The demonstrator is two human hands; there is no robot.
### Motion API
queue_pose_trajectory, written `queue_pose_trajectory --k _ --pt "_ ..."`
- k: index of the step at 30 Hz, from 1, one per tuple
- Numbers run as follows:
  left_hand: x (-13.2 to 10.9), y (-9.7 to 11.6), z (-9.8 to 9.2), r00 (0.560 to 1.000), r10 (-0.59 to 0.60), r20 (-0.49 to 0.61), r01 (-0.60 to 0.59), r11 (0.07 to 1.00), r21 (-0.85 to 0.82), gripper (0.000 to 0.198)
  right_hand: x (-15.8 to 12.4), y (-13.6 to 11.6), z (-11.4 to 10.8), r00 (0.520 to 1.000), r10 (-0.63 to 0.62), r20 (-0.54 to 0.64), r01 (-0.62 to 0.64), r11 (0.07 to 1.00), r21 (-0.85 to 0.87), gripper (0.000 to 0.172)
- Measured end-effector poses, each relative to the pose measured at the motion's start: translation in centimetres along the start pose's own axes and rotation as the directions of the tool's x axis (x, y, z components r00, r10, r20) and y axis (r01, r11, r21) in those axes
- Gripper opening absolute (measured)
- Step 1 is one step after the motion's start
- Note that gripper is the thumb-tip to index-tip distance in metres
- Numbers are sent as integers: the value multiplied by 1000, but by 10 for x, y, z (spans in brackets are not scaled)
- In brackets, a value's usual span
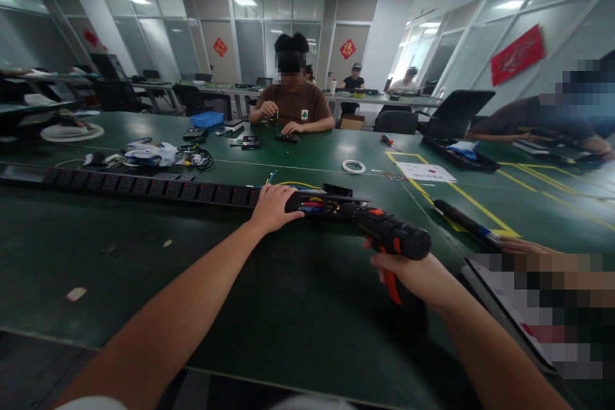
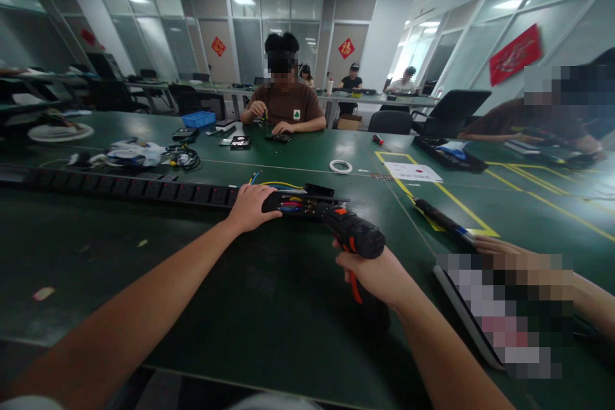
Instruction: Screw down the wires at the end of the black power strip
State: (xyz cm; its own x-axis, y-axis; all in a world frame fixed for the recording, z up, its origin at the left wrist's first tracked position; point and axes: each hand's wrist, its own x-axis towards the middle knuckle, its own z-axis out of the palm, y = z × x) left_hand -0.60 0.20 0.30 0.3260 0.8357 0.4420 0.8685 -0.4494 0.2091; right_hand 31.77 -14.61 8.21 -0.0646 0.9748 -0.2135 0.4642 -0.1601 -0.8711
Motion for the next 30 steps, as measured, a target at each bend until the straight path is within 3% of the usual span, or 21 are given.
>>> queue_pose_trajectory --k 30 --pt "0 -1 1 1000 -1 -5 1 1000 -3 65 -1 -4 0 1000 -8 1 8 1000 -10 24"
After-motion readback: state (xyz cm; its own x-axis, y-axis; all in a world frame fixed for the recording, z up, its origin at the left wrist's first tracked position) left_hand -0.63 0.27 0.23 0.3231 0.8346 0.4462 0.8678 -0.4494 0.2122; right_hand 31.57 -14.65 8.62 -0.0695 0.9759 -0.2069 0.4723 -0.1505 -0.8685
